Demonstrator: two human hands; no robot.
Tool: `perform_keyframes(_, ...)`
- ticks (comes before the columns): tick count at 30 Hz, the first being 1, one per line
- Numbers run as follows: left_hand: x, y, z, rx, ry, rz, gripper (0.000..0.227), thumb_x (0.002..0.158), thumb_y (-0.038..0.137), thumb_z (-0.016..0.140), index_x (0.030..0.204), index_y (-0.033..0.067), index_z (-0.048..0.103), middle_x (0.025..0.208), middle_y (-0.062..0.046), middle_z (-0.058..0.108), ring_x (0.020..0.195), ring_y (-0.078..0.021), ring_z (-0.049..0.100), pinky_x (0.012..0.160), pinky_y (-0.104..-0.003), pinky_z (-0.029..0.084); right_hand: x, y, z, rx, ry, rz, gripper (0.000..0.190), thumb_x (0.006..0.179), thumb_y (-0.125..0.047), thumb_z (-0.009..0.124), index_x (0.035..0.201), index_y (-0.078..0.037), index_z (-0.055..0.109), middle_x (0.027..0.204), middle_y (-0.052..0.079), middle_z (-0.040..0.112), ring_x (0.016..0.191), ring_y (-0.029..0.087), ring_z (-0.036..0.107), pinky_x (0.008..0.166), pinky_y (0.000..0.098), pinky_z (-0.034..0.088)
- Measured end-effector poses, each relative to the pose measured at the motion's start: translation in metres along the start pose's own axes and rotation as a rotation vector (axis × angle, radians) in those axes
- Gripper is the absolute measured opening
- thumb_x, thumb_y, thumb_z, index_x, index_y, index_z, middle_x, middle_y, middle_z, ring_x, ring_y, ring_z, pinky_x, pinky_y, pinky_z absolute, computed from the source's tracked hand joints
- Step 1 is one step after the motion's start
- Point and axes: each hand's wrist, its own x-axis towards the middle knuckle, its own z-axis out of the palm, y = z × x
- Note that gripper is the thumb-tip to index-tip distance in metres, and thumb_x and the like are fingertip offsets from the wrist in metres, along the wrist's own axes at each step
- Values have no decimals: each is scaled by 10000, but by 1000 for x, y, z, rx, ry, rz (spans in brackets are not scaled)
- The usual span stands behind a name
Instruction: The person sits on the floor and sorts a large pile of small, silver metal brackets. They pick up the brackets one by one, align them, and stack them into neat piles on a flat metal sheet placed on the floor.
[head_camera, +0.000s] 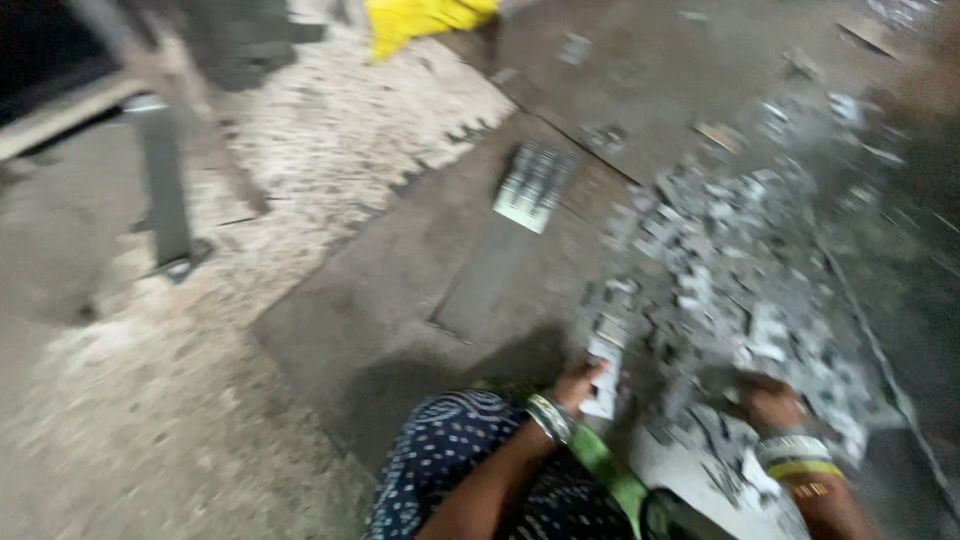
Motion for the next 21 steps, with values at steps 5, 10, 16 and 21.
perform_keyframes(5,-33,39,18,9,33,-147,447,906,403,713,1253,145,599,997,-6,649,784,-125,659,636,-309,563,-37,1,5,-98,153,-814,260,676,-146,817,906,-42,759,1100,139,747,979,274,738,862,348,610)
perform_keyframes(10,-37,56,41,-202,0,-200,582,1012,438,751,1392,43,555,1062,-61,604,798,-166,621,631,-323,540,-91,-75,-4,994,-286,9,379,800,19,655,1176,-10,696,1135,141,736,968,223,714,807,367,615)
perform_keyframes(16,-58,81,47,644,-238,219,1164,691,738,737,1544,157,199,1433,-65,513,1080,-208,648,761,-355,613,-67,-49,2,514,-176,-209,478,796,-59,678,1271,-92,640,1142,126,757,985,226,749,838,362,626)
perform_keyframes(21,-47,89,60,-52,193,-482,667,945,597,569,1447,159,547,1211,-101,664,981,-248,675,781,-440,591,-18,13,-4,-200,211,60,445,845,-206,747,1274,-132,655,1040,220,743,950,389,721,836,461,576)
